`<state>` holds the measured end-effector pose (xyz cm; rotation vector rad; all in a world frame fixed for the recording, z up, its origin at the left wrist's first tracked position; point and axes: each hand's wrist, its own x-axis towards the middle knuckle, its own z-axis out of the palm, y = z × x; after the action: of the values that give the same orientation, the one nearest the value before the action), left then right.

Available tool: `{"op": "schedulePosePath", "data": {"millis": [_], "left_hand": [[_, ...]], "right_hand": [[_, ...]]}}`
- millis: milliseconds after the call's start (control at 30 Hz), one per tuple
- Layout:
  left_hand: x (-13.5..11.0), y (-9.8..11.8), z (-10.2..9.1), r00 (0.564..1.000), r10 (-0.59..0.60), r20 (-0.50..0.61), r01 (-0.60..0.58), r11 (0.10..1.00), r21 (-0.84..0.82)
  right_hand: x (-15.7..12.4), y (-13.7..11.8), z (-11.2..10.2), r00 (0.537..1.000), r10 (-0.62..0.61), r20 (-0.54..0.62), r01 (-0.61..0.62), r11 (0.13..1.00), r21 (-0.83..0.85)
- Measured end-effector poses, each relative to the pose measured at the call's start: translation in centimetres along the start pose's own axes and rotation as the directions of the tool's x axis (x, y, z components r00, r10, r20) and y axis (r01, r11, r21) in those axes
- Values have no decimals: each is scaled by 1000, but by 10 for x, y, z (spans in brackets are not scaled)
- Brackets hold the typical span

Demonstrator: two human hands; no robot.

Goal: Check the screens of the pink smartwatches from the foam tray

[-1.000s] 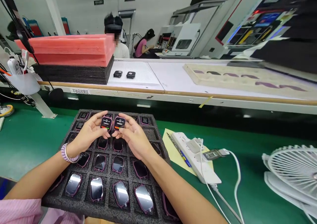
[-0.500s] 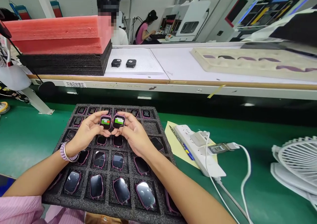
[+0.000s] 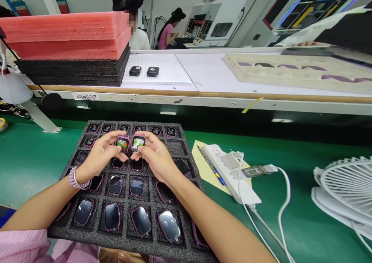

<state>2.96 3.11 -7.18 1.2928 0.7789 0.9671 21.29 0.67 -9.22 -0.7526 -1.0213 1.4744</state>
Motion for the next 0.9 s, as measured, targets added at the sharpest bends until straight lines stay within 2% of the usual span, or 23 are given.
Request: {"op": "schedulePosePath", "data": {"millis": [333, 900], "left_hand": [[1, -3, 0, 999, -50, -7, 50, 999, -7], [1, -6, 0, 998, -58, -12, 58, 998, 11]], "right_hand": [[1, 0, 2, 999, 36, -24, -36, 999, -24], [1, 2, 1, 998, 44, -41, -46, 997, -60]]}}
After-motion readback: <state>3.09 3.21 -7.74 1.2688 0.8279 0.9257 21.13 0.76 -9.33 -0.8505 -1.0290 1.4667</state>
